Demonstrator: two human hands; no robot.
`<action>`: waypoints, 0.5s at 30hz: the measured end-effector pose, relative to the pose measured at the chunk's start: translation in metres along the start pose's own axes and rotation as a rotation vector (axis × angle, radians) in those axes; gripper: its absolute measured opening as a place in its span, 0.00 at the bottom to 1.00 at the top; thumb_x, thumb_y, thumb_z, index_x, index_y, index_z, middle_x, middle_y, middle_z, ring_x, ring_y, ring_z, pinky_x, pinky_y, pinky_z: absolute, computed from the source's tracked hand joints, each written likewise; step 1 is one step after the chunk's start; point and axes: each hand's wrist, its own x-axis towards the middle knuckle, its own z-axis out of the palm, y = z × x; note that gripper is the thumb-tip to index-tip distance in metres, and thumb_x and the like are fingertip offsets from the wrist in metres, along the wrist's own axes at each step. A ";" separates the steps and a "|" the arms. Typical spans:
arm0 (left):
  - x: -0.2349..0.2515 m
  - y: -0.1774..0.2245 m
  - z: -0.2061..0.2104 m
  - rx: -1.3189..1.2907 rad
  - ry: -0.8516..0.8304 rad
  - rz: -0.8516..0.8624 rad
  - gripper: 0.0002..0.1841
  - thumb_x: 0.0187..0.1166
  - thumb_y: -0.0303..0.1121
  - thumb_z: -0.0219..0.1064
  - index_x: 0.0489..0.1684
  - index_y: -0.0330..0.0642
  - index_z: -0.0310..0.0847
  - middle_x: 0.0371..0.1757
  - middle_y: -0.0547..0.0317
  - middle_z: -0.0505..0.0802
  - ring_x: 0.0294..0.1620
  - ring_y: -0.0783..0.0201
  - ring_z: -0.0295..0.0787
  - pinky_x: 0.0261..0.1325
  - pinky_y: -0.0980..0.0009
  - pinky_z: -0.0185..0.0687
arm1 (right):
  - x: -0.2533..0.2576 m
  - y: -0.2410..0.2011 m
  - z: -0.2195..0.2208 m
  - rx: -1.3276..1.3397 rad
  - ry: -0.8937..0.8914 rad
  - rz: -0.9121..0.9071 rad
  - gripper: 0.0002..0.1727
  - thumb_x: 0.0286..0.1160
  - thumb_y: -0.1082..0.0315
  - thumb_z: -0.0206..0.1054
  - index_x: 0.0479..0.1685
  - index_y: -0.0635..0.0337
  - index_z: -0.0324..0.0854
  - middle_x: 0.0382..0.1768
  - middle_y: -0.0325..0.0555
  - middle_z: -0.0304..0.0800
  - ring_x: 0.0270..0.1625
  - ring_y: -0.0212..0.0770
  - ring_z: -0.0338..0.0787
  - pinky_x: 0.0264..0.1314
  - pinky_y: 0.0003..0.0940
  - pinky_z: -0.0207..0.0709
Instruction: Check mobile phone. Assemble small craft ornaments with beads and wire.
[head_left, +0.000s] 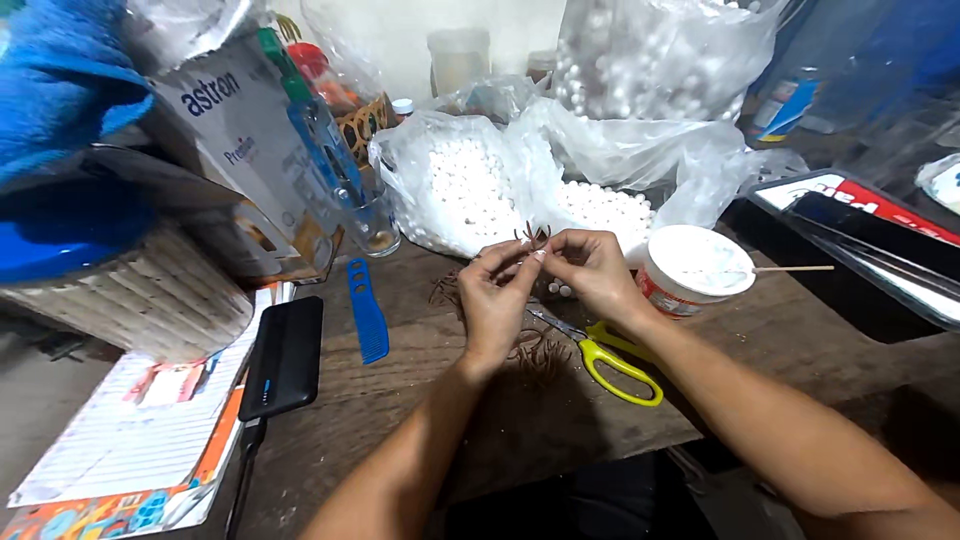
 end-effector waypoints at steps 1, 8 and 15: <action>0.000 0.000 0.001 -0.016 0.014 -0.006 0.09 0.66 0.16 0.76 0.43 0.29 0.90 0.44 0.57 0.94 0.38 0.76 0.90 0.45 0.79 0.89 | -0.001 0.000 0.002 -0.035 0.017 -0.032 0.04 0.71 0.78 0.69 0.31 0.62 0.85 0.21 0.33 0.81 0.20 0.20 0.75 0.25 0.16 0.71; 0.000 0.008 0.002 -0.023 0.088 -0.076 0.08 0.68 0.15 0.75 0.42 0.31 0.90 0.33 0.63 0.95 0.29 0.78 0.89 0.35 0.81 0.87 | -0.015 -0.006 0.005 -0.196 0.052 -0.262 0.06 0.71 0.73 0.71 0.39 0.67 0.90 0.31 0.40 0.88 0.28 0.20 0.80 0.32 0.14 0.74; 0.002 0.005 -0.001 0.002 0.048 -0.006 0.03 0.73 0.17 0.73 0.39 0.30 0.89 0.32 0.61 0.95 0.32 0.77 0.90 0.39 0.79 0.88 | -0.079 -0.028 -0.062 -0.913 -0.399 -0.049 0.18 0.67 0.55 0.76 0.44 0.63 0.90 0.33 0.58 0.91 0.37 0.64 0.92 0.38 0.66 0.80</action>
